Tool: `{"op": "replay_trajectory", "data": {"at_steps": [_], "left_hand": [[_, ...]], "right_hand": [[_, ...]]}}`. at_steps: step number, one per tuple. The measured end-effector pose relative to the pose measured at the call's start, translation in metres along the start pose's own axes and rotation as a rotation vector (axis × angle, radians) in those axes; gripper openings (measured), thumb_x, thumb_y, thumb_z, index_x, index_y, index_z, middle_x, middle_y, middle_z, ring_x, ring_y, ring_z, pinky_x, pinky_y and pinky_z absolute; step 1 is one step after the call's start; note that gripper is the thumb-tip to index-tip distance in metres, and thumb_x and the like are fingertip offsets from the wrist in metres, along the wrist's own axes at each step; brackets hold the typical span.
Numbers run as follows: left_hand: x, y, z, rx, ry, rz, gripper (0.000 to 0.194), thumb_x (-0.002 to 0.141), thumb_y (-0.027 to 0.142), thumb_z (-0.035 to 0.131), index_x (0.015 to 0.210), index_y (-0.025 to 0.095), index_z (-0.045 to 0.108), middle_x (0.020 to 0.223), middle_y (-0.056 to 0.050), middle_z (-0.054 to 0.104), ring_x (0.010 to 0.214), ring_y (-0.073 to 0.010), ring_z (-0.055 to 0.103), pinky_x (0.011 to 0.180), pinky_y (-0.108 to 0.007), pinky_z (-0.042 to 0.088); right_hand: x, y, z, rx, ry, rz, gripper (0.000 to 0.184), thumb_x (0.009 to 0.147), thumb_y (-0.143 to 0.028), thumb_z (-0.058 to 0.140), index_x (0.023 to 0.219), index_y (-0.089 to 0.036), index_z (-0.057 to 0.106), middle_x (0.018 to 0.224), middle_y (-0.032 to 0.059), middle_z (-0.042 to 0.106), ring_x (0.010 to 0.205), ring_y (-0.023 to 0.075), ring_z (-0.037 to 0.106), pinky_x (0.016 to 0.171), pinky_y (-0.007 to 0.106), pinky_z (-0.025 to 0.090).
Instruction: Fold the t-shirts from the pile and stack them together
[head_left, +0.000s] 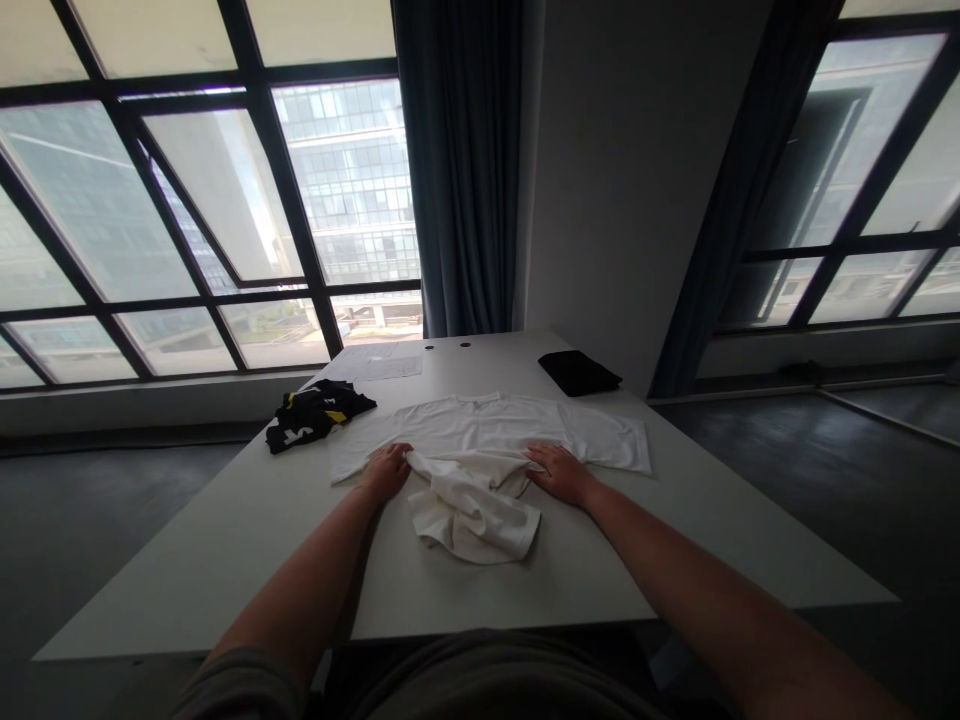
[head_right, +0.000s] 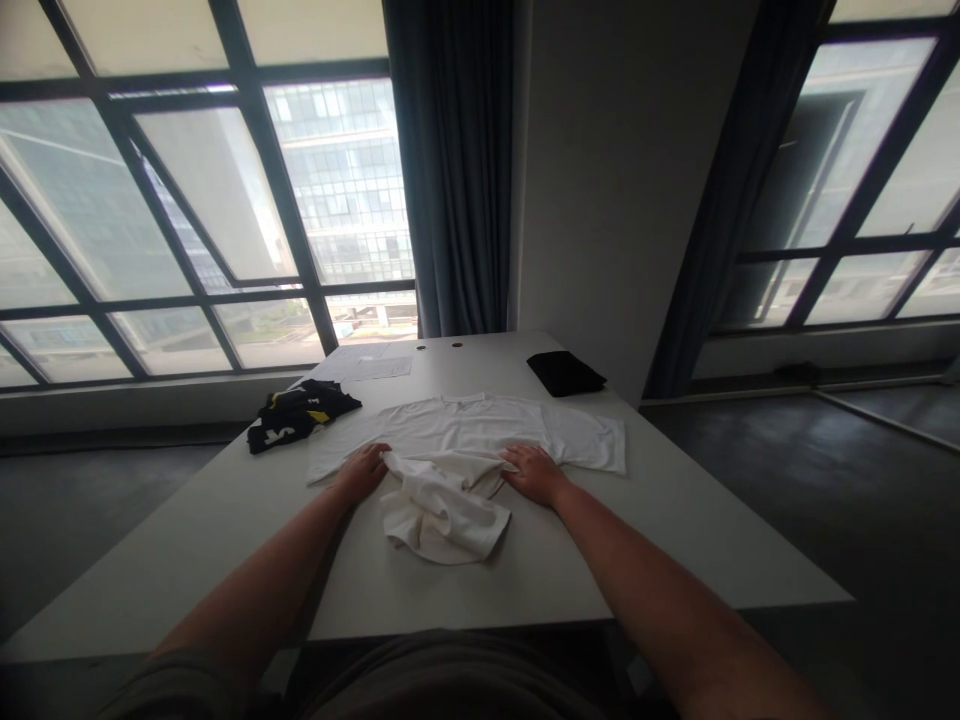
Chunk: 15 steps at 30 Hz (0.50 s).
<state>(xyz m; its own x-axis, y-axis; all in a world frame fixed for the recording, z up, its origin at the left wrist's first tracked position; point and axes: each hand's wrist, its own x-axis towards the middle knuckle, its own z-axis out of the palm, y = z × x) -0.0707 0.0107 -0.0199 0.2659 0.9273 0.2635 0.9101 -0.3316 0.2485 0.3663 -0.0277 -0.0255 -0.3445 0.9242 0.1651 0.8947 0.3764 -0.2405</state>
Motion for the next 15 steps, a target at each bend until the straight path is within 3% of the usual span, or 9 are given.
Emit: {"op": "replay_trajectory", "data": {"at_steps": [3, 7, 11, 15], "left_hand": [[0.002, 0.005, 0.003, 0.018, 0.087, -0.070, 0.036, 0.090, 0.024, 0.056, 0.125, 0.025, 0.063, 0.139, -0.009, 0.063, 0.128, -0.0295, 0.057, 0.112, -0.044, 0.041], [-0.012, 0.008, -0.003, 0.004, 0.187, -0.084, 0.041, 0.089, 0.017, 0.052, 0.127, 0.025, 0.062, 0.147, -0.009, 0.057, 0.134, -0.0279, 0.053, 0.114, -0.042, 0.040], [-0.035, 0.014, -0.012, -0.104, 0.272, 0.127, 0.034, 0.092, 0.022, 0.052, 0.124, 0.025, 0.064, 0.135, -0.008, 0.064, 0.126, -0.0278, 0.057, 0.110, -0.045, 0.045], [-0.054, 0.035, -0.010, -0.136, 0.161, 0.353, 0.032, 0.094, 0.031, 0.058, 0.125, 0.027, 0.067, 0.132, -0.008, 0.066, 0.123, -0.0287, 0.059, 0.108, -0.046, 0.047]], "right_hand": [[-0.004, -0.001, 0.000, -0.012, 0.125, -0.044, 0.050, 0.097, -0.049, 0.057, 0.137, -0.021, 0.067, 0.145, 0.0124, 0.061, 0.138, 0.0298, 0.048, 0.120, 0.046, 0.033], [-0.018, -0.006, -0.007, 0.001, 0.242, -0.093, 0.037, 0.095, -0.034, 0.058, 0.127, -0.021, 0.070, 0.131, 0.0124, 0.064, 0.126, 0.0292, 0.053, 0.113, 0.045, 0.039], [-0.027, -0.012, -0.013, 0.020, 0.347, -0.162, 0.037, 0.088, -0.015, 0.055, 0.122, -0.020, 0.070, 0.124, 0.0125, 0.064, 0.120, 0.0285, 0.054, 0.108, 0.044, 0.043], [-0.026, -0.017, -0.011, 0.030, 0.338, -0.257, 0.041, 0.083, -0.006, 0.053, 0.119, -0.020, 0.070, 0.114, 0.0103, 0.067, 0.110, 0.0264, 0.057, 0.106, 0.044, 0.043]]}}
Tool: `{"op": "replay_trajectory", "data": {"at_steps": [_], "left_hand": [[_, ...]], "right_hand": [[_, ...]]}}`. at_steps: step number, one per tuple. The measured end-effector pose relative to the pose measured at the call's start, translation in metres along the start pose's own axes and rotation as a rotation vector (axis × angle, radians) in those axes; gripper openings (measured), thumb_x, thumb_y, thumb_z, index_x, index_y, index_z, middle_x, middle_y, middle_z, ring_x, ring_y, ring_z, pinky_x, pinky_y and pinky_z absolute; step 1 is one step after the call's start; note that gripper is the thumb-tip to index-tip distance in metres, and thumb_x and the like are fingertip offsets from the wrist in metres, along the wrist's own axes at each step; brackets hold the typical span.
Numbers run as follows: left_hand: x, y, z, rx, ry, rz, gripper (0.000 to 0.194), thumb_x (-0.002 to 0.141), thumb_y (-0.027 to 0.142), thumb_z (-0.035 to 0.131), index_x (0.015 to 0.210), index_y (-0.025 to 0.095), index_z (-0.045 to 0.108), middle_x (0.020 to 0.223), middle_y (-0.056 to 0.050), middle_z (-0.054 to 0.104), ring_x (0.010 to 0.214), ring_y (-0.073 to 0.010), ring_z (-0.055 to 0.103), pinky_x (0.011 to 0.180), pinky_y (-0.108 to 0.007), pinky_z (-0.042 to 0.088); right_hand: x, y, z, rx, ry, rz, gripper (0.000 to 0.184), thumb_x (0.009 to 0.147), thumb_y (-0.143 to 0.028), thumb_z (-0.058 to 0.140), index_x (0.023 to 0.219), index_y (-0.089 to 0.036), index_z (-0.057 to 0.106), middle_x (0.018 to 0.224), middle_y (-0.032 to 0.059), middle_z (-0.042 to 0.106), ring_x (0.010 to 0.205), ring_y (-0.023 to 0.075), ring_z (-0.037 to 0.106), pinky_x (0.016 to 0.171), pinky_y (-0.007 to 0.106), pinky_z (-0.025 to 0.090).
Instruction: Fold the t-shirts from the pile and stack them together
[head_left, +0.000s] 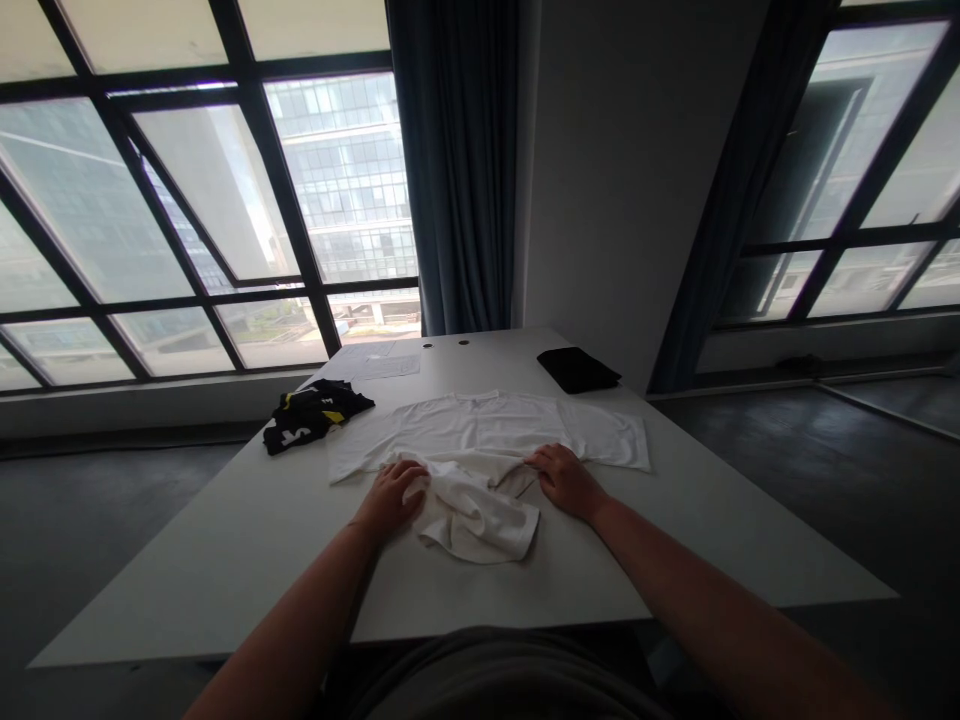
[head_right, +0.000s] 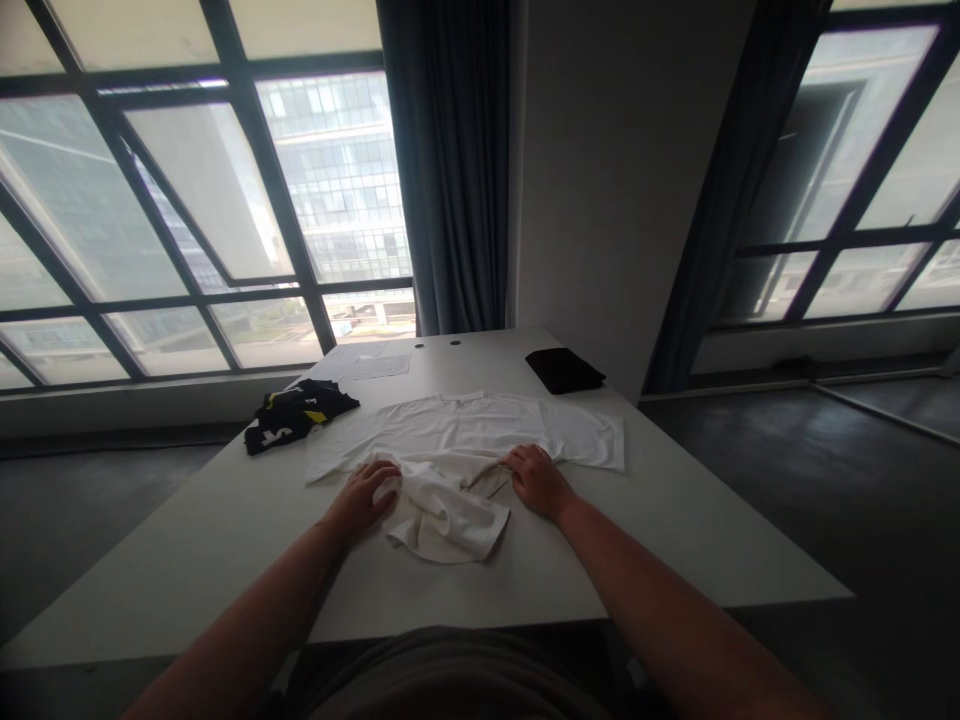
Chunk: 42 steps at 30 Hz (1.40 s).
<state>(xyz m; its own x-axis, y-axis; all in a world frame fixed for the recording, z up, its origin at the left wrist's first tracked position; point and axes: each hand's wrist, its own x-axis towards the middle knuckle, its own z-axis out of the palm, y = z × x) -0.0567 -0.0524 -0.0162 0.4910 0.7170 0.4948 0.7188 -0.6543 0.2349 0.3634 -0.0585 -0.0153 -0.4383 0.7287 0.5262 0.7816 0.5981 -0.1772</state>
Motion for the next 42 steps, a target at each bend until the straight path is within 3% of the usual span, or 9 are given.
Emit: {"op": "replay_trajectory", "data": {"at_steps": [5, 8, 12, 15, 19, 23, 30, 36, 42], "left_hand": [[0.003, 0.019, 0.010, 0.038, 0.012, 0.021, 0.049, 0.089, 0.027, 0.062, 0.138, 0.024, 0.060, 0.148, -0.012, 0.056, 0.134, -0.0305, 0.053, 0.114, -0.047, 0.042], [0.006, 0.017, 0.013, 0.066, 0.010, -0.017, 0.045, 0.092, 0.029, 0.060, 0.137, 0.027, 0.061, 0.154, -0.010, 0.052, 0.138, -0.0308, 0.050, 0.117, -0.049, 0.038], [0.007, 0.010, 0.014, 0.024, -0.113, -0.095, 0.019, 0.093, 0.033, 0.060, 0.107, 0.027, 0.072, 0.139, -0.007, 0.066, 0.128, -0.0300, 0.058, 0.111, -0.049, 0.042], [0.007, 0.007, 0.015, -0.034, -0.128, -0.181, 0.027, 0.090, 0.030, 0.061, 0.116, 0.026, 0.069, 0.127, -0.008, 0.071, 0.121, -0.0287, 0.062, 0.107, -0.047, 0.045], [0.008, 0.006, 0.017, -0.055, -0.105, -0.247, 0.061, 0.088, 0.026, 0.061, 0.148, 0.027, 0.050, 0.126, -0.008, 0.071, 0.123, -0.0280, 0.061, 0.108, -0.047, 0.044], [0.016, 0.009, 0.021, 0.041, -0.116, -0.223, 0.038, 0.095, 0.030, 0.054, 0.130, 0.030, 0.067, 0.126, -0.009, 0.067, 0.118, -0.0287, 0.060, 0.103, -0.047, 0.046], [0.013, 0.003, 0.023, 0.004, 0.041, -0.137, 0.026, 0.098, 0.026, 0.044, 0.106, 0.025, 0.069, 0.135, -0.009, 0.067, 0.126, -0.0270, 0.058, 0.114, -0.051, 0.039], [-0.001, -0.013, 0.011, -0.252, 0.173, -0.237, 0.039, 0.098, 0.024, 0.034, 0.119, 0.026, 0.067, 0.134, -0.006, 0.070, 0.137, -0.0237, 0.056, 0.126, -0.051, 0.026], [0.001, -0.006, 0.000, -0.451, 0.237, -0.331, 0.034, 0.097, 0.033, 0.038, 0.105, 0.024, 0.069, 0.114, -0.008, 0.074, 0.116, -0.0257, 0.066, 0.110, -0.040, 0.046]], "right_hand": [[0.002, -0.003, 0.002, -0.023, -0.049, 0.019, 0.037, 0.082, -0.005, 0.054, 0.112, -0.020, 0.070, 0.107, 0.0089, 0.068, 0.104, 0.0254, 0.059, 0.102, 0.041, 0.042], [0.003, -0.004, 0.002, -0.031, -0.067, 0.043, 0.025, 0.080, -0.006, 0.053, 0.097, -0.019, 0.067, 0.098, 0.0077, 0.068, 0.096, 0.0243, 0.059, 0.098, 0.039, 0.043], [0.001, -0.003, 0.002, -0.021, -0.067, 0.044, 0.019, 0.078, -0.006, 0.050, 0.087, -0.021, 0.060, 0.083, 0.0024, 0.064, 0.080, 0.0204, 0.056, 0.108, 0.043, 0.037], [0.000, 0.000, 0.002, -0.015, -0.060, 0.073, 0.015, 0.080, -0.009, 0.049, 0.083, -0.021, 0.058, 0.079, 0.0027, 0.062, 0.079, 0.0209, 0.055, 0.100, 0.040, 0.042], [-0.003, 0.001, 0.006, 0.070, -0.046, 0.132, 0.030, 0.082, -0.013, 0.053, 0.110, -0.018, 0.064, 0.094, 0.0069, 0.067, 0.089, 0.0230, 0.061, 0.090, 0.035, 0.046], [-0.001, -0.003, 0.014, 0.097, -0.119, 0.106, 0.050, 0.085, -0.022, 0.060, 0.135, -0.020, 0.060, 0.122, 0.0118, 0.069, 0.112, 0.0274, 0.061, 0.102, 0.041, 0.043], [0.001, -0.004, 0.015, 0.134, -0.109, 0.137, 0.024, 0.086, -0.018, 0.056, 0.103, -0.020, 0.072, 0.101, 0.0076, 0.073, 0.099, 0.0241, 0.062, 0.093, 0.035, 0.045], [-0.004, 0.000, 0.001, 0.166, 0.097, 0.075, 0.021, 0.089, -0.017, 0.050, 0.092, -0.019, 0.070, 0.091, 0.0086, 0.071, 0.093, 0.0242, 0.060, 0.090, 0.035, 0.046], [-0.005, -0.004, -0.015, 0.159, 0.168, 0.161, 0.019, 0.081, -0.014, 0.046, 0.065, -0.024, 0.052, 0.071, 0.0041, 0.057, 0.080, 0.0224, 0.054, 0.077, 0.033, 0.044]]}}
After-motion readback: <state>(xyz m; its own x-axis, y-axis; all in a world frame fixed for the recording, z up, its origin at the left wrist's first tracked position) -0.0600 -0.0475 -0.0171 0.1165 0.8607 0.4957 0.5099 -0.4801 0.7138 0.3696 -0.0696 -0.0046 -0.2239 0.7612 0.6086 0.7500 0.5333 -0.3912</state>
